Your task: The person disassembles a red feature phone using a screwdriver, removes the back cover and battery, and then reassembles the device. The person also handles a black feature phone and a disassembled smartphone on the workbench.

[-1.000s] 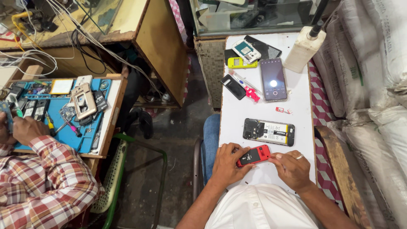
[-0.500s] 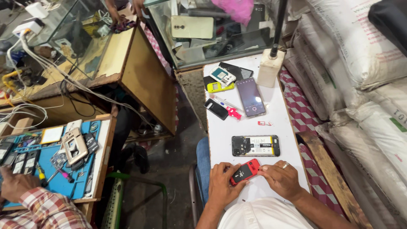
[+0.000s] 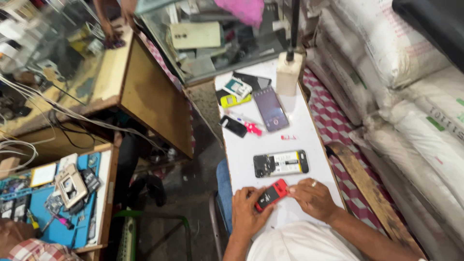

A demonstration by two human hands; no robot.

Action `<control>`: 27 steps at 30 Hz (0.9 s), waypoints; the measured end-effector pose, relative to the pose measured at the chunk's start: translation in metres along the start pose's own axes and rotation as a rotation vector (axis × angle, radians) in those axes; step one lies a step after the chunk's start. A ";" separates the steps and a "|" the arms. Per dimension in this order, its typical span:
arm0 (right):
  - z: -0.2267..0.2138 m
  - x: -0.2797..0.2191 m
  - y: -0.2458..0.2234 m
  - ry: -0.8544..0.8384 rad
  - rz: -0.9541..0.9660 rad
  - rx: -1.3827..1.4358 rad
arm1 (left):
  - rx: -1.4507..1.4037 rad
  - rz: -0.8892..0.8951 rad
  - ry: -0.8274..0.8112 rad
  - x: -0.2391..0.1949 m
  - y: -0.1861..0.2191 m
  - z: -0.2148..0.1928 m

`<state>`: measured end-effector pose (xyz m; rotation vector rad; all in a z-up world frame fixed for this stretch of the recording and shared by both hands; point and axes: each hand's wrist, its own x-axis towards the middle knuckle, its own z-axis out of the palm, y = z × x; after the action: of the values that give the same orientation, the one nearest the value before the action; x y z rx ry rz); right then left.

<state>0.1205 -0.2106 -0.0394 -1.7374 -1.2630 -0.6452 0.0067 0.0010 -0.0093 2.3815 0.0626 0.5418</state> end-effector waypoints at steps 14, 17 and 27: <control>0.002 -0.002 0.004 -0.014 0.014 0.024 | -0.026 -0.003 -0.002 -0.002 0.002 -0.003; 0.004 -0.003 0.004 -0.008 0.028 0.003 | -0.019 -0.001 -0.002 -0.002 0.002 -0.003; 0.011 -0.014 0.015 0.004 0.028 -0.001 | -0.008 -0.021 -0.031 -0.008 -0.015 0.008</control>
<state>0.1283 -0.2091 -0.0610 -1.7508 -1.2339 -0.6326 0.0036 0.0059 -0.0269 2.3781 0.0707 0.4939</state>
